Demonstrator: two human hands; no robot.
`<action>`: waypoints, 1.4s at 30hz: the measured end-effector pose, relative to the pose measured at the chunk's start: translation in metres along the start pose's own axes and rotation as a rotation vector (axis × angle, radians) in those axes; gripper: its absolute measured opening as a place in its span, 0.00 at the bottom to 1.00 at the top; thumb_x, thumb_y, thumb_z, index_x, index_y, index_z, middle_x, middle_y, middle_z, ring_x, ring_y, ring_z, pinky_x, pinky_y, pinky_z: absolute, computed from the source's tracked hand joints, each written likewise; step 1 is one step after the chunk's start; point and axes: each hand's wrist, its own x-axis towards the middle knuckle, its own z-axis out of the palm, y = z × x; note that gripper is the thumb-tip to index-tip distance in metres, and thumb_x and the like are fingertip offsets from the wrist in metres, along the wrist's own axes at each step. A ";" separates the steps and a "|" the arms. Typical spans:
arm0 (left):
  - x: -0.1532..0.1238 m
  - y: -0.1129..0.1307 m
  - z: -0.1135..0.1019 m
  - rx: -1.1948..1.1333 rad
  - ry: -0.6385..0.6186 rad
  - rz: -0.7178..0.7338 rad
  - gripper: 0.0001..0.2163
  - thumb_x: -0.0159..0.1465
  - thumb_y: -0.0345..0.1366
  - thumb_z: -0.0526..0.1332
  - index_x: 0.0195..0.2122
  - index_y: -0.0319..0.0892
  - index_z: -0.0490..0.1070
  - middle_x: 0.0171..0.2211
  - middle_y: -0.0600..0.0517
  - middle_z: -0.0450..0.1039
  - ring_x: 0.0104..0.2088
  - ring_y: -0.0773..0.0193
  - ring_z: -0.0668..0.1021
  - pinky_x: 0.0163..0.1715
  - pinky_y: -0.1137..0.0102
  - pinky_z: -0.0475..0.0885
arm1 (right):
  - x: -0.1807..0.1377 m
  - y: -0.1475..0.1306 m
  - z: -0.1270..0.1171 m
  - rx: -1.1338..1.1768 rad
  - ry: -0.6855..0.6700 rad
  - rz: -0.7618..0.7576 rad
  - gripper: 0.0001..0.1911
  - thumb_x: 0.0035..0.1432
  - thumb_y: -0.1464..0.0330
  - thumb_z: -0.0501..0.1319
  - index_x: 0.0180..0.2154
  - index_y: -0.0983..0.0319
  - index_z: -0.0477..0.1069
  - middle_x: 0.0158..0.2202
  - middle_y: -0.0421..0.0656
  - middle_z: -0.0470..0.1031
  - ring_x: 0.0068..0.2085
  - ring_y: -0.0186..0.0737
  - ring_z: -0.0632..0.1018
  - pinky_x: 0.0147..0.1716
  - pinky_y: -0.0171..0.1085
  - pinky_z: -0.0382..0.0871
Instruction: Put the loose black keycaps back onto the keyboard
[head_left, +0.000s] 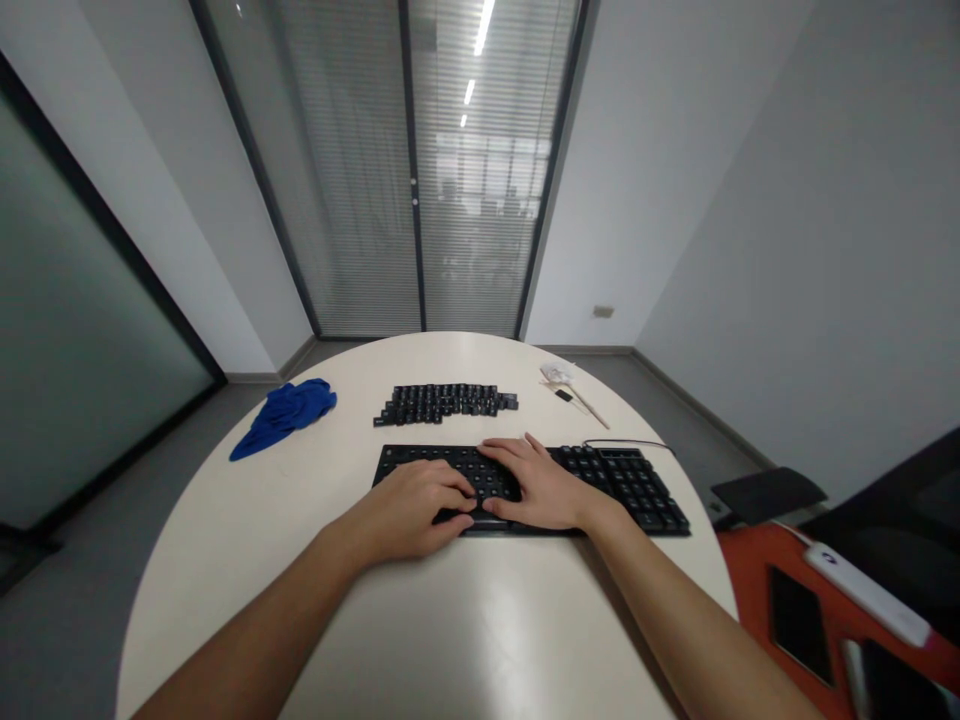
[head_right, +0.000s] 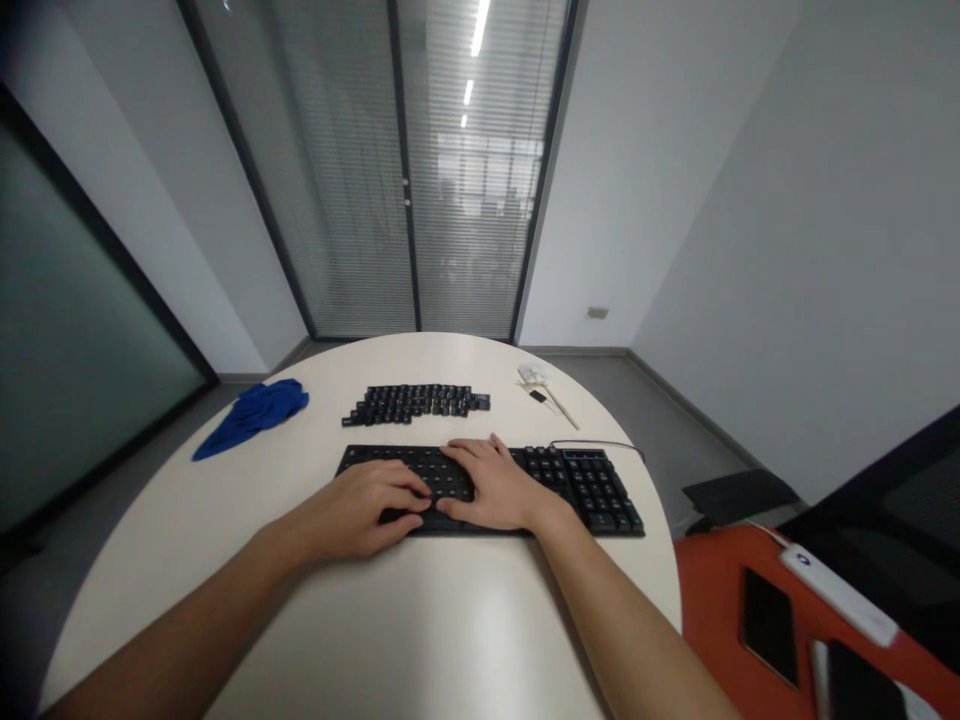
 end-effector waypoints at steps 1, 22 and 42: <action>0.000 0.000 0.000 0.002 0.000 -0.007 0.09 0.68 0.36 0.62 0.46 0.45 0.80 0.47 0.50 0.80 0.46 0.57 0.79 0.51 0.61 0.70 | -0.001 0.000 -0.001 0.000 -0.020 -0.007 0.40 0.55 0.56 0.67 0.66 0.59 0.61 0.68 0.55 0.60 0.69 0.57 0.61 0.67 0.66 0.39; -0.003 0.011 -0.006 0.042 -0.020 -0.011 0.10 0.65 0.37 0.63 0.45 0.44 0.80 0.45 0.48 0.79 0.45 0.54 0.78 0.48 0.59 0.71 | 0.006 -0.004 0.009 -0.015 0.134 0.002 0.28 0.62 0.56 0.62 0.61 0.59 0.67 0.61 0.50 0.71 0.62 0.53 0.70 0.64 0.55 0.57; 0.002 0.010 0.001 0.042 0.008 -0.082 0.11 0.69 0.34 0.58 0.39 0.45 0.82 0.44 0.50 0.80 0.42 0.57 0.79 0.44 0.64 0.72 | 0.013 -0.001 0.009 0.065 0.137 0.052 0.30 0.54 0.59 0.68 0.57 0.59 0.70 0.58 0.50 0.74 0.59 0.53 0.73 0.62 0.54 0.61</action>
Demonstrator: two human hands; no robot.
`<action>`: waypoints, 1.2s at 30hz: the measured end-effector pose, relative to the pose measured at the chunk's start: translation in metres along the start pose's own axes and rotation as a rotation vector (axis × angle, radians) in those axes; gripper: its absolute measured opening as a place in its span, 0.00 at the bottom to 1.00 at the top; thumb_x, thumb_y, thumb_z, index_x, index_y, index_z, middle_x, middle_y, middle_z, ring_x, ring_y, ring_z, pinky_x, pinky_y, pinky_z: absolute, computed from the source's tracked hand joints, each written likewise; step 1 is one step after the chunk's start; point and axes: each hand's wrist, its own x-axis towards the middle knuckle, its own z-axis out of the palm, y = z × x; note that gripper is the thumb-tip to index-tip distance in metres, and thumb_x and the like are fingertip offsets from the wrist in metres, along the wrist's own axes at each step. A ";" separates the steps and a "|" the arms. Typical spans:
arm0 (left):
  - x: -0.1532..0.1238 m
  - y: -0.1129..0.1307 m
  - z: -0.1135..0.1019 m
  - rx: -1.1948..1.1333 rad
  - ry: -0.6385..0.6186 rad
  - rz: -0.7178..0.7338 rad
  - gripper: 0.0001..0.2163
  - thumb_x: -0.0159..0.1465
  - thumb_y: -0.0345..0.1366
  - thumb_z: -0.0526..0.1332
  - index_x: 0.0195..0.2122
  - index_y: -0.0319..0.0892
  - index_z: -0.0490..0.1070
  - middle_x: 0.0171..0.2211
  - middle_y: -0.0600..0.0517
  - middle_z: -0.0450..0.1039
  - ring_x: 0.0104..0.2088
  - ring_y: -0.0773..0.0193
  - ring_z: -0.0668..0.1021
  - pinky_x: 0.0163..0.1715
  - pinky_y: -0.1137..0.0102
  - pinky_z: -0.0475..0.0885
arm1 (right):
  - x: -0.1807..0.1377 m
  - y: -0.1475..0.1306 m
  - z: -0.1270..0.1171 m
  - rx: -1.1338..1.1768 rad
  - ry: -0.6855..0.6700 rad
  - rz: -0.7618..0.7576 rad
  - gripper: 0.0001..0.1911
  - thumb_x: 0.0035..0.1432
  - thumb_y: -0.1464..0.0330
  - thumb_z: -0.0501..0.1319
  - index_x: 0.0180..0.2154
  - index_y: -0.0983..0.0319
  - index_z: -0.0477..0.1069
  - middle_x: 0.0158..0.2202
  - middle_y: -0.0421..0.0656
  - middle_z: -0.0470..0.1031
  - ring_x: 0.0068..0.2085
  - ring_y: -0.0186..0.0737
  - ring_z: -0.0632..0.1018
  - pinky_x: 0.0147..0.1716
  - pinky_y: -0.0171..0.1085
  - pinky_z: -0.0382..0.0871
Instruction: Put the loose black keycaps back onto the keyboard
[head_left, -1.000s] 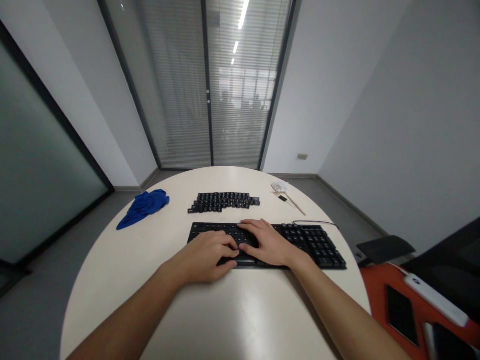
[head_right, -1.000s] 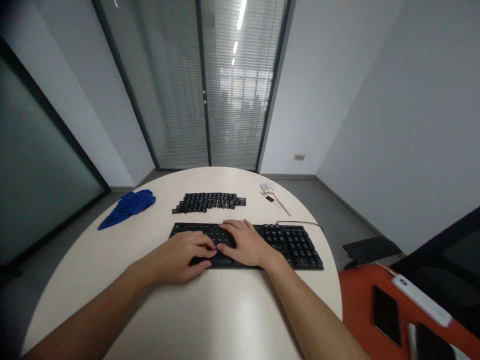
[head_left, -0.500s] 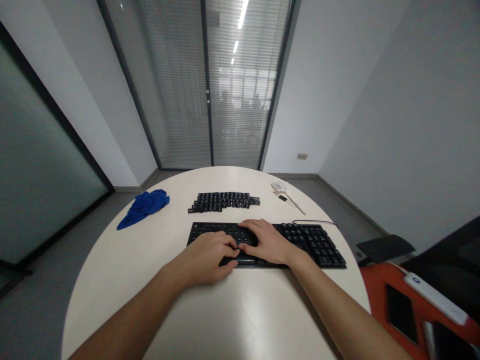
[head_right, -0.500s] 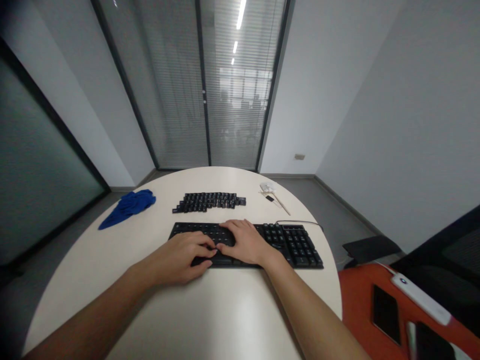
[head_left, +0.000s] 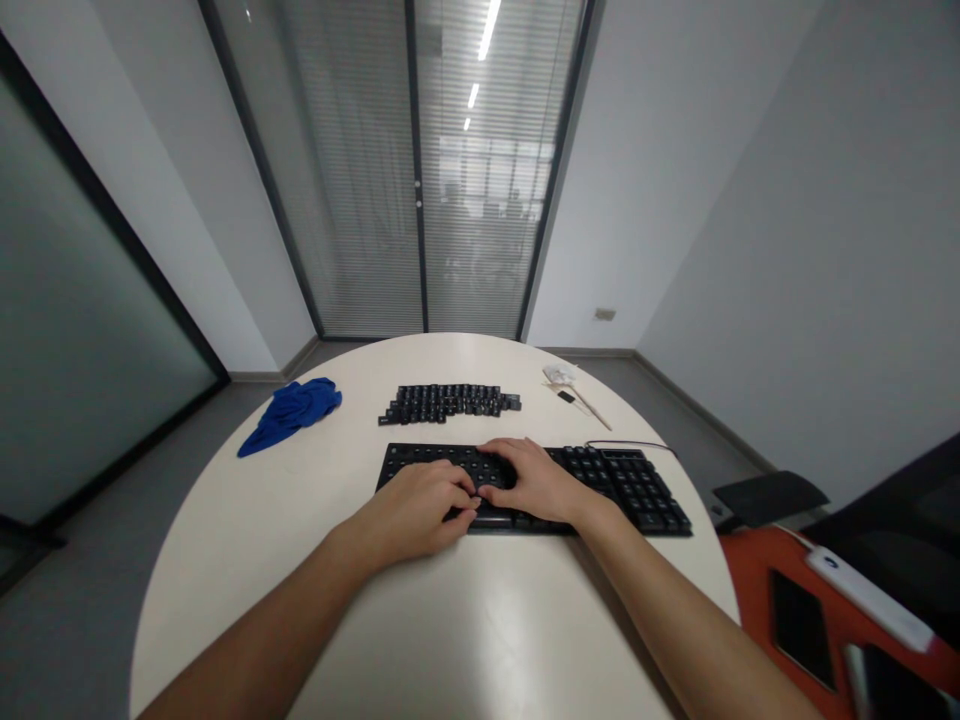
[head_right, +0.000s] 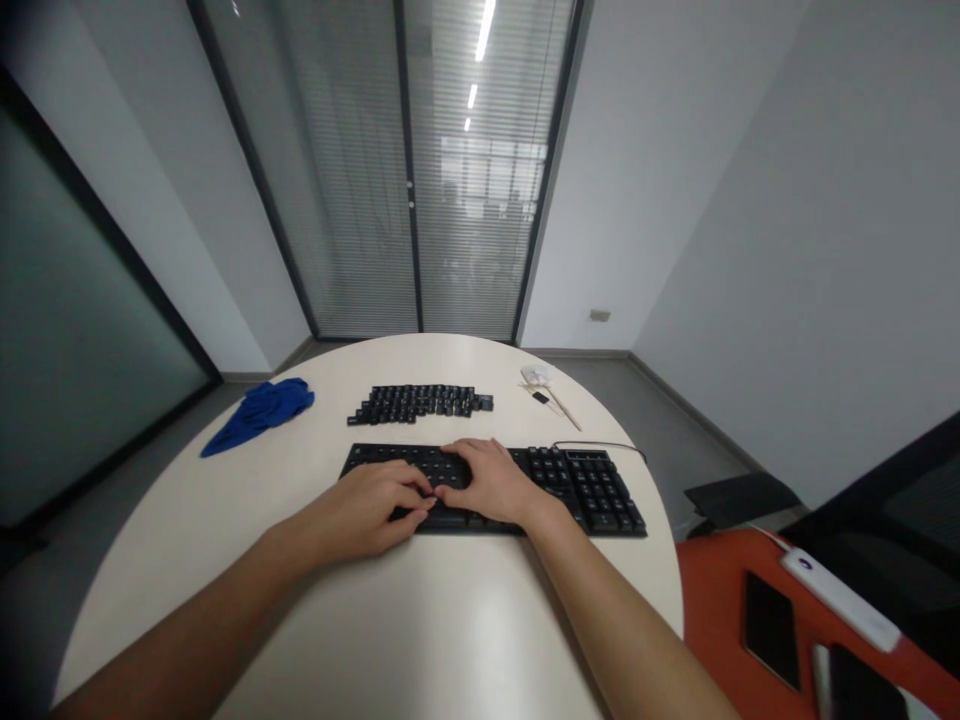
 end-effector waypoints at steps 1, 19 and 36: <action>0.000 0.000 0.000 0.010 -0.009 0.002 0.11 0.69 0.34 0.58 0.38 0.44 0.82 0.44 0.50 0.80 0.42 0.57 0.79 0.43 0.64 0.72 | 0.000 -0.001 0.000 -0.001 -0.004 0.001 0.31 0.53 0.60 0.69 0.57 0.59 0.70 0.58 0.50 0.74 0.59 0.53 0.72 0.62 0.54 0.60; 0.002 -0.030 0.014 -0.005 0.101 0.051 0.08 0.69 0.34 0.59 0.40 0.43 0.79 0.43 0.50 0.79 0.44 0.59 0.78 0.48 0.64 0.72 | -0.005 0.004 -0.004 -0.097 -0.028 -0.119 0.30 0.62 0.53 0.63 0.61 0.59 0.67 0.60 0.51 0.72 0.60 0.54 0.71 0.63 0.55 0.60; 0.003 -0.044 0.016 0.051 0.295 -0.158 0.08 0.70 0.33 0.57 0.41 0.44 0.76 0.42 0.51 0.79 0.44 0.58 0.78 0.47 0.63 0.73 | -0.004 0.007 -0.004 -0.081 -0.020 -0.155 0.26 0.68 0.54 0.57 0.62 0.58 0.66 0.59 0.51 0.72 0.59 0.52 0.72 0.61 0.53 0.62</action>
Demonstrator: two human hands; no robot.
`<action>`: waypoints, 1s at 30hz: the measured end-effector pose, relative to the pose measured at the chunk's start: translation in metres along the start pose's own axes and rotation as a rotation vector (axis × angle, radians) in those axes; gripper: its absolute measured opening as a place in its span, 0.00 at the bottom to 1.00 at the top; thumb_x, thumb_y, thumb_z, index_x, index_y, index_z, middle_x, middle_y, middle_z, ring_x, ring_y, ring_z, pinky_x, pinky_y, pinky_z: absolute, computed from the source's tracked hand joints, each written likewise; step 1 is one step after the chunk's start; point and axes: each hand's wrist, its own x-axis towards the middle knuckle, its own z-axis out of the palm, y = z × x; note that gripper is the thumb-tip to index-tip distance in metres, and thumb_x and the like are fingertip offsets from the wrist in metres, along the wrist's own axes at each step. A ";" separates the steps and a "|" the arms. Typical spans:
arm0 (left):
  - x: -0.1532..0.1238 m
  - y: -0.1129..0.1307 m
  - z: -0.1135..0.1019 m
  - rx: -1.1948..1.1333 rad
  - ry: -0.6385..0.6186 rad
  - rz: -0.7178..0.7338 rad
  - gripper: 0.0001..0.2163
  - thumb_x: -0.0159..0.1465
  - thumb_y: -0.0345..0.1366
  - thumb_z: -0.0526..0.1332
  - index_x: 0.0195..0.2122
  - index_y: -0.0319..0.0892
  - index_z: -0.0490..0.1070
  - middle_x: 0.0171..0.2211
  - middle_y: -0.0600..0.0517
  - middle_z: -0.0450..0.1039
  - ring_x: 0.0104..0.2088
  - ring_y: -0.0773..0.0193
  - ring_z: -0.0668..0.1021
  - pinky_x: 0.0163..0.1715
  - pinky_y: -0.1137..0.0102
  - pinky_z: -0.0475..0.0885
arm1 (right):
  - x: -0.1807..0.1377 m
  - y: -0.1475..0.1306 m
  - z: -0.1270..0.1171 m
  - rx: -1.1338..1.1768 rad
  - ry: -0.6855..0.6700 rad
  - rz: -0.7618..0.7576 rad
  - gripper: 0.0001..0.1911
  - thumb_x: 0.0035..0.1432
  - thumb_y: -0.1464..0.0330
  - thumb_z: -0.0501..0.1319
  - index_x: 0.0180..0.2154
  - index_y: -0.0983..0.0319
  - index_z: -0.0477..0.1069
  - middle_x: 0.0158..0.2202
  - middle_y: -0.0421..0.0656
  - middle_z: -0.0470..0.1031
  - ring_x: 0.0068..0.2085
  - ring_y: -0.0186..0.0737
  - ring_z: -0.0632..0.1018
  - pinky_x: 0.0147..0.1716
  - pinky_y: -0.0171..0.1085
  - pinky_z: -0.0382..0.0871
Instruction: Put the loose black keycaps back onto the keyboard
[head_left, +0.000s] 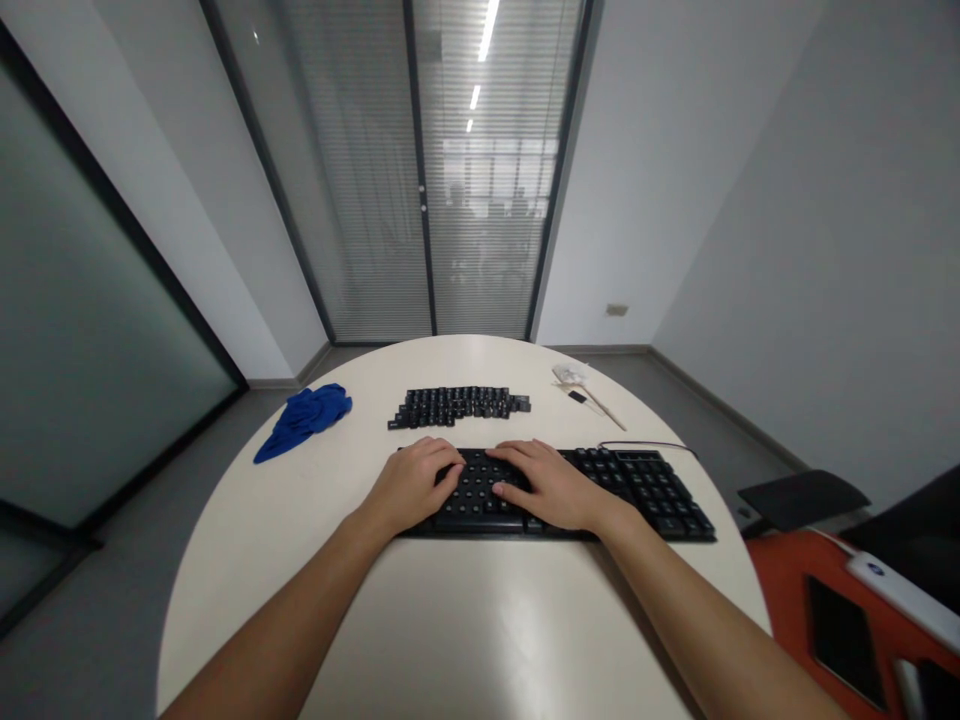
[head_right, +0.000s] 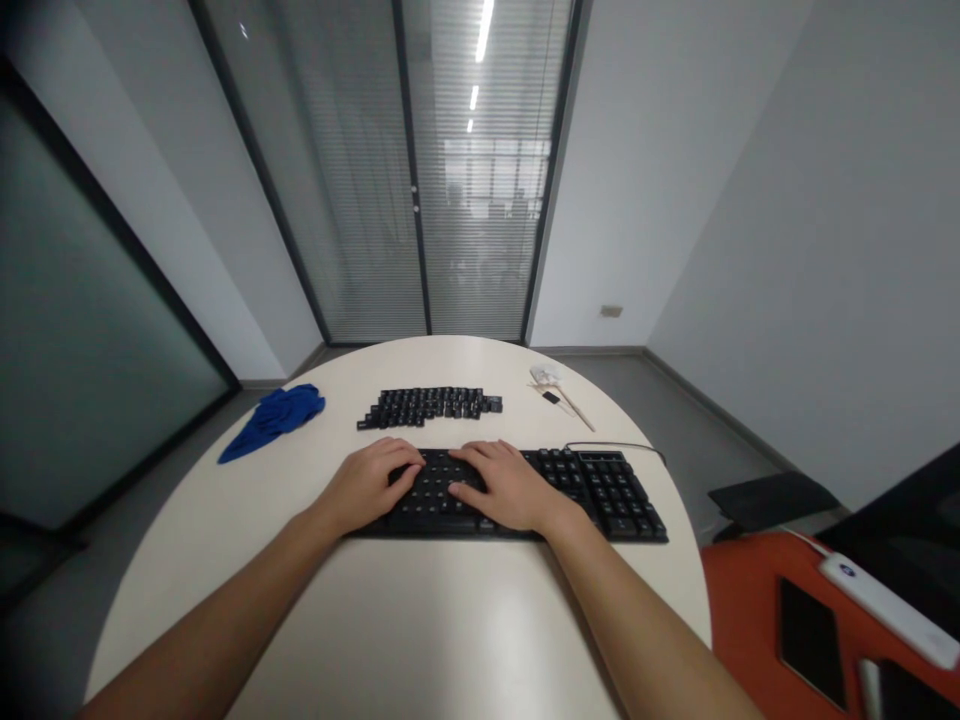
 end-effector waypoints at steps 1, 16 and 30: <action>0.000 0.000 0.000 0.003 0.010 -0.016 0.08 0.70 0.33 0.57 0.41 0.44 0.76 0.42 0.51 0.79 0.44 0.58 0.78 0.47 0.63 0.73 | 0.000 0.000 0.000 0.004 0.004 -0.003 0.26 0.68 0.54 0.57 0.62 0.58 0.66 0.59 0.51 0.72 0.59 0.52 0.72 0.61 0.53 0.62; 0.023 -0.017 0.001 0.256 -0.045 -0.260 0.08 0.70 0.34 0.59 0.45 0.46 0.76 0.47 0.50 0.76 0.49 0.56 0.77 0.44 0.66 0.74 | -0.001 0.002 0.003 -0.005 -0.005 0.001 0.26 0.69 0.53 0.54 0.63 0.56 0.66 0.60 0.50 0.71 0.59 0.52 0.71 0.62 0.55 0.62; 0.067 -0.039 0.010 0.422 -0.146 -0.176 0.06 0.65 0.31 0.64 0.43 0.42 0.77 0.46 0.44 0.72 0.50 0.51 0.73 0.44 0.62 0.74 | 0.000 -0.001 0.001 -0.001 -0.008 -0.009 0.25 0.69 0.55 0.55 0.63 0.58 0.66 0.59 0.51 0.72 0.59 0.52 0.72 0.61 0.53 0.62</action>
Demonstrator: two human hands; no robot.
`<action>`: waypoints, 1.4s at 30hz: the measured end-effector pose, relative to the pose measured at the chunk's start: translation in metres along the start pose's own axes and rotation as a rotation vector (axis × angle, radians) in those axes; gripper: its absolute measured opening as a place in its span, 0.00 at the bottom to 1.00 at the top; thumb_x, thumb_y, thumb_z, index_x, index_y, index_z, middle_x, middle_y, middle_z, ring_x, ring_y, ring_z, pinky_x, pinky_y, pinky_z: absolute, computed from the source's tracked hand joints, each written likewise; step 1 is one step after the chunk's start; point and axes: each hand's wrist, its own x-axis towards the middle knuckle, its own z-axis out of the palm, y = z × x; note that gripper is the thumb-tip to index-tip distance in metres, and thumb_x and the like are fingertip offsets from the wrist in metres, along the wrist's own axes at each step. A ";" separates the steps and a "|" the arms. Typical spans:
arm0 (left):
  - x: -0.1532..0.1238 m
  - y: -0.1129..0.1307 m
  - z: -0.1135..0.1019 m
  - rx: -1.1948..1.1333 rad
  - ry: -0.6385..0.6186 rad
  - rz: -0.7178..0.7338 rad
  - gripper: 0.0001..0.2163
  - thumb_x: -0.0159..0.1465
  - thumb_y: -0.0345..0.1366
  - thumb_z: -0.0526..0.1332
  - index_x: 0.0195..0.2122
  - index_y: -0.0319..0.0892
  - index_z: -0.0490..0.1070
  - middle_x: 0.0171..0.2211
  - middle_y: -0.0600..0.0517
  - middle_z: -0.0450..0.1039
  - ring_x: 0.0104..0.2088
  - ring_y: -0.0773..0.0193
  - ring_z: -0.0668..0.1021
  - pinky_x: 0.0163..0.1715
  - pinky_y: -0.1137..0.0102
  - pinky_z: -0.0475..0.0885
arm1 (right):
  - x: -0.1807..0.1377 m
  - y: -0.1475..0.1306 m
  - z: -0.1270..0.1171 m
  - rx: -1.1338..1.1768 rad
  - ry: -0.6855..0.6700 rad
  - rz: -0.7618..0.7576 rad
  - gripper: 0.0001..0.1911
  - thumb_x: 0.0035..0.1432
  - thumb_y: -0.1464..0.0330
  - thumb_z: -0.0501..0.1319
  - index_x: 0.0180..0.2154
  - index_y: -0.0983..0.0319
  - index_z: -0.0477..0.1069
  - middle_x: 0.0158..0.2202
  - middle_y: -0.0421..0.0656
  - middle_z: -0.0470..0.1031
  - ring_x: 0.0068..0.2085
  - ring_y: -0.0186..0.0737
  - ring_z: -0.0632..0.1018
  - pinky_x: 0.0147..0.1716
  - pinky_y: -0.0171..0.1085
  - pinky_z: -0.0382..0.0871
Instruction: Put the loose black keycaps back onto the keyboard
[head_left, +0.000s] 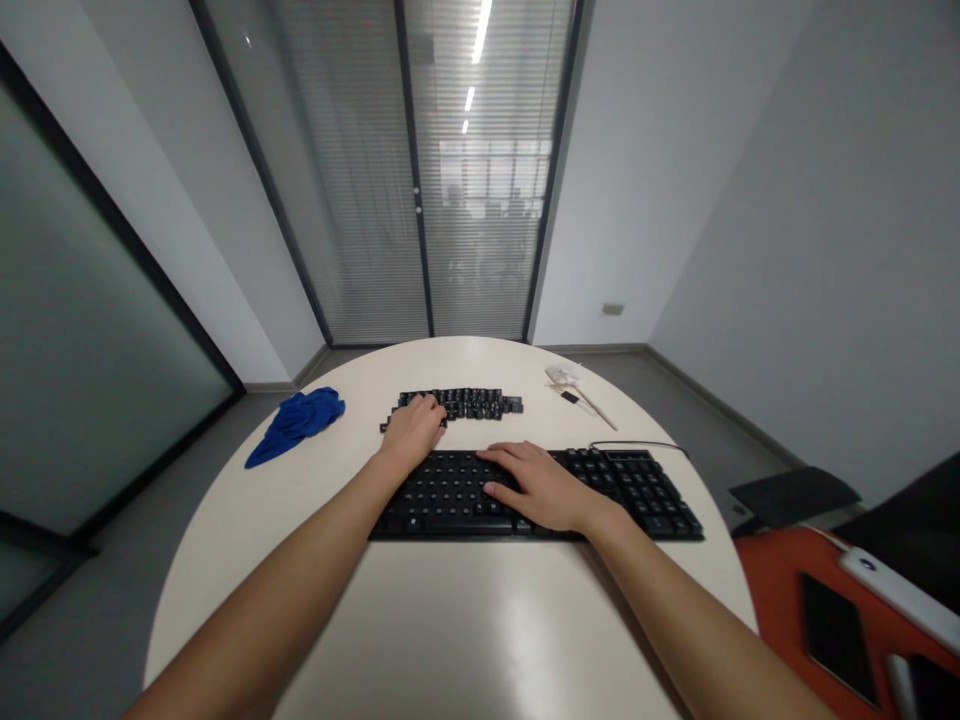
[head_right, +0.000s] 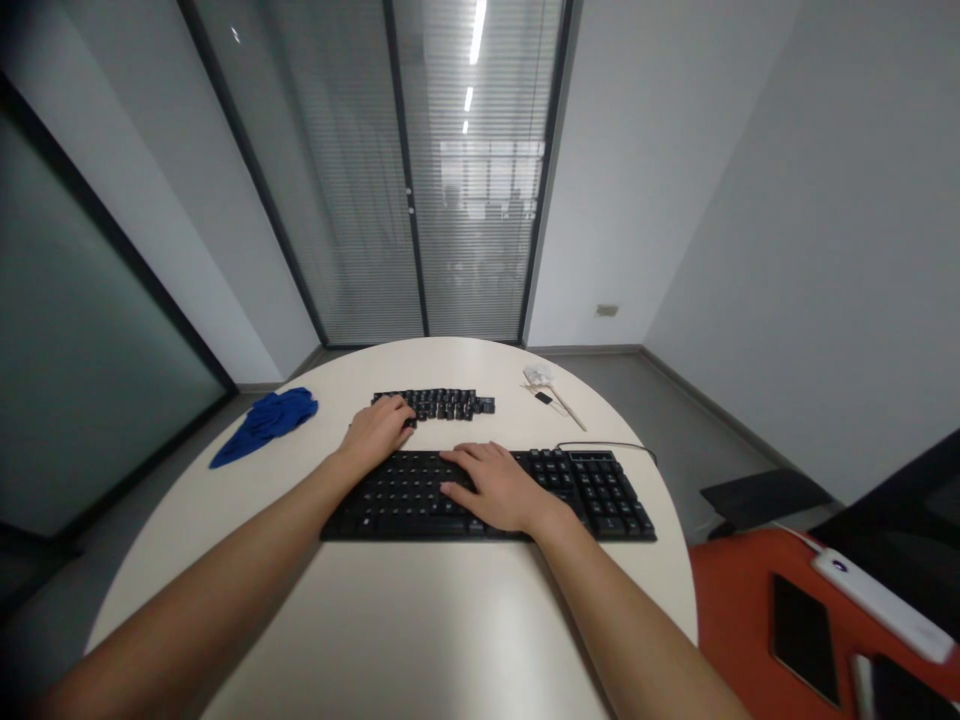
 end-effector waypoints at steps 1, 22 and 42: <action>0.001 0.000 0.001 -0.006 0.003 0.006 0.05 0.65 0.31 0.64 0.42 0.42 0.77 0.46 0.44 0.72 0.50 0.50 0.73 0.44 0.62 0.74 | 0.000 0.000 0.000 -0.003 -0.004 0.004 0.25 0.69 0.55 0.55 0.63 0.58 0.66 0.59 0.51 0.72 0.59 0.52 0.72 0.61 0.53 0.62; -0.070 0.046 -0.014 -0.465 0.164 0.047 0.07 0.69 0.33 0.62 0.47 0.44 0.75 0.45 0.50 0.78 0.48 0.56 0.76 0.50 0.62 0.72 | -0.001 0.002 0.003 0.003 0.011 -0.003 0.25 0.69 0.55 0.55 0.63 0.57 0.65 0.59 0.51 0.72 0.59 0.51 0.72 0.61 0.53 0.63; -0.089 0.030 -0.017 -0.757 -0.062 0.136 0.07 0.65 0.34 0.65 0.44 0.49 0.81 0.41 0.51 0.81 0.46 0.56 0.77 0.50 0.61 0.71 | 0.004 -0.012 -0.003 0.066 0.039 -0.051 0.17 0.68 0.62 0.58 0.55 0.59 0.74 0.59 0.51 0.72 0.59 0.50 0.72 0.61 0.51 0.66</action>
